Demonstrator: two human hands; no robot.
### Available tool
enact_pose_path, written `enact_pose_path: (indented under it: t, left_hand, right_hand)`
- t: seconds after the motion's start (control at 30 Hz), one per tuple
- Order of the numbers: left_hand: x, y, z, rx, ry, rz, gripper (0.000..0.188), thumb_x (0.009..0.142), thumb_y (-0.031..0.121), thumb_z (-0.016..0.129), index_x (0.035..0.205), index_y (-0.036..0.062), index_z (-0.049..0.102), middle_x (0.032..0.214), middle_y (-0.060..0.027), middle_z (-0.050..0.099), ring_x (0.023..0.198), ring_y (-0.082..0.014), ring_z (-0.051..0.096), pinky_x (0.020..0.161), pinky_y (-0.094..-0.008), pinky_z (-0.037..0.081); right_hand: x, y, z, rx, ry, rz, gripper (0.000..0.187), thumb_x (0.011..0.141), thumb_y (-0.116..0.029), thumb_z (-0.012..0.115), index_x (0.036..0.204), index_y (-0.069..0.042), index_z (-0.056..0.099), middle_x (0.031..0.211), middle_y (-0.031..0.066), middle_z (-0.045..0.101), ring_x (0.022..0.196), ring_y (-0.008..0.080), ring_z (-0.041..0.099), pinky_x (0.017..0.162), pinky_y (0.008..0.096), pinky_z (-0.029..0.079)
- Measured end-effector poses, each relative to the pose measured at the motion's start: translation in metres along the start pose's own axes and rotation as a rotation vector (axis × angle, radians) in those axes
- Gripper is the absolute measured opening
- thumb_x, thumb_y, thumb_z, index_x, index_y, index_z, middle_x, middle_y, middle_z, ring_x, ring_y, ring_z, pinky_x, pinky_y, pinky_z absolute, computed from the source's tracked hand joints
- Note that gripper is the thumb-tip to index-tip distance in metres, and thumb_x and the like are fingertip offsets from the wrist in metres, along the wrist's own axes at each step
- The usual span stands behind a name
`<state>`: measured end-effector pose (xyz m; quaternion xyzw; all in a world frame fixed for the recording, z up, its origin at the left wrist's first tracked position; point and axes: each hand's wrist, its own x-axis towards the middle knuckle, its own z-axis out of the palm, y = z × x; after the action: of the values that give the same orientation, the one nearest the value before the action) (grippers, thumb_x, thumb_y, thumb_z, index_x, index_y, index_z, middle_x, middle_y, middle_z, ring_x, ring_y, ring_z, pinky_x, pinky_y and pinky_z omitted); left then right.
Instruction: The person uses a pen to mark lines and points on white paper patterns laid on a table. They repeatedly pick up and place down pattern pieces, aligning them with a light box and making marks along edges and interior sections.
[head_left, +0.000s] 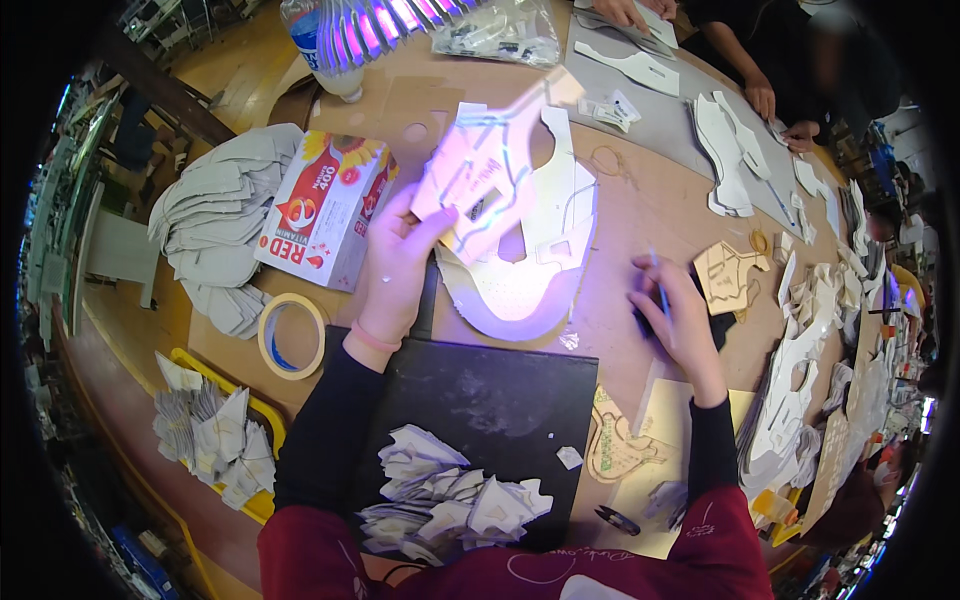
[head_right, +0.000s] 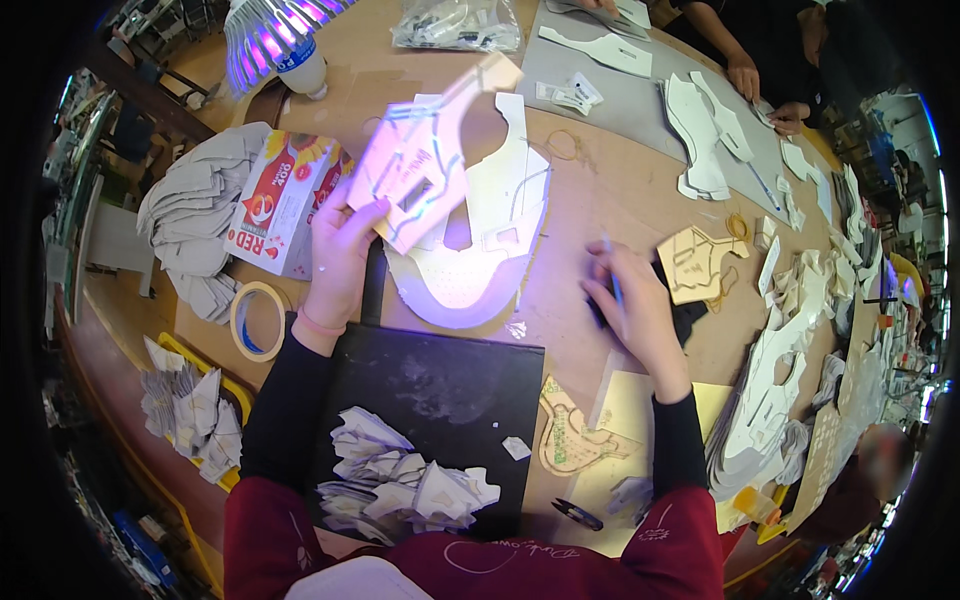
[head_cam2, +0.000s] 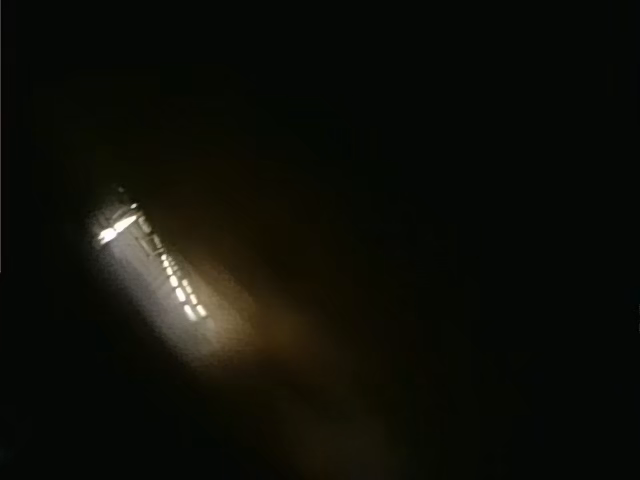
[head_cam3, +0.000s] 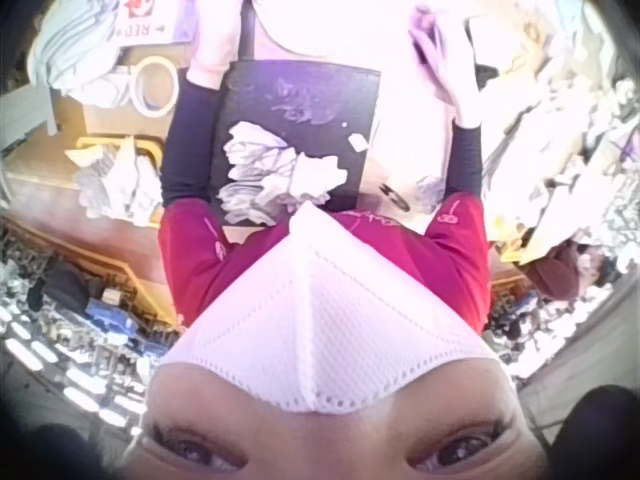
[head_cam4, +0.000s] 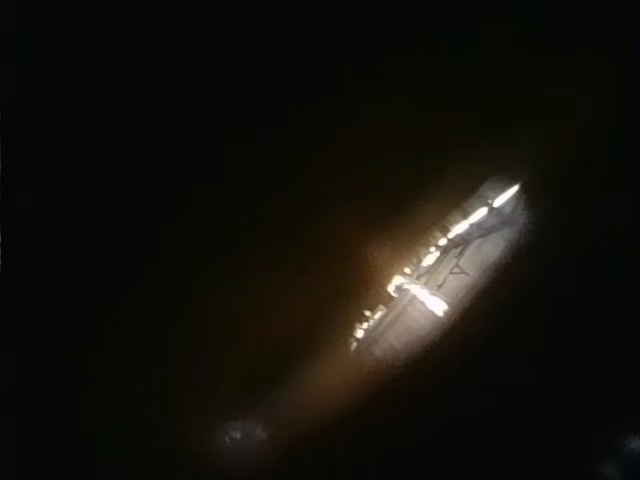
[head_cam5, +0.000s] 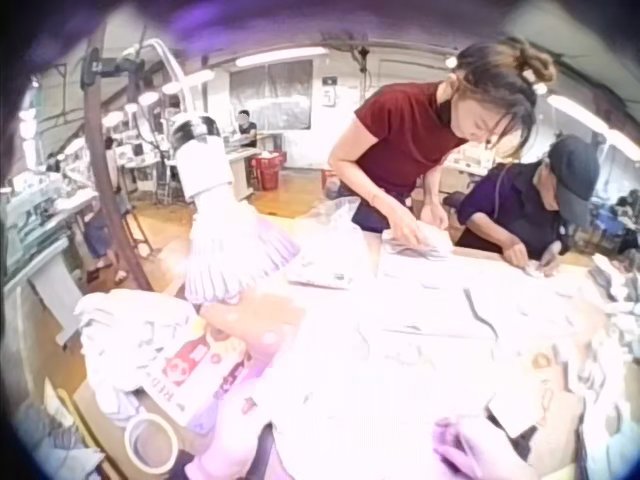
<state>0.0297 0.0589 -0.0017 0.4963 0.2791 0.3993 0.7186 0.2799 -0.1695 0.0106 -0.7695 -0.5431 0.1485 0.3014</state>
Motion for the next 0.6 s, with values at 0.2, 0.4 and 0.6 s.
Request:
enact_pose_path:
  t: [0.2,0.4,0.6]
  left_hand:
    - [-0.005,0.007,-0.001,0.951,0.1,0.54,0.03,0.094,0.0,0.064,0.123,-0.0007,0.069,0.12,-0.0095,0.065,0.096,-0.0169,0.065,0.09,-0.0296,0.051]
    - [-0.005,-0.015,-0.001,1.279,-0.357,0.499,0.043,0.087,0.025,0.077,0.125,0.0052,0.07,0.122,-0.0104,0.062,0.108,-0.0298,0.06,0.097,-0.039,0.048]
    - [-0.004,-0.021,-0.016,1.25,-0.169,0.444,0.067,0.081,0.037,0.083,0.137,0.0077,0.061,0.149,-0.0234,0.047,0.136,-0.0441,0.045,0.113,-0.047,0.039]
  right_hand:
    - [-0.04,0.004,-0.037,-0.077,0.1,-0.007,0.018,0.085,0.004,0.07,0.095,-0.003,0.057,0.124,0.0161,0.067,0.11,0.0297,0.065,0.093,0.0353,0.05]
    - [0.02,-0.049,-0.017,0.074,0.01,-0.262,0.018,0.086,0.001,0.071,0.1,-0.002,0.06,0.13,0.0168,0.065,0.116,0.0365,0.063,0.096,0.0396,0.051]
    - [0.1,-0.061,0.057,0.262,-0.103,-0.321,0.023,0.091,-0.013,0.074,0.104,-0.003,0.057,0.132,0.0185,0.064,0.123,0.0351,0.062,0.104,0.0404,0.047]
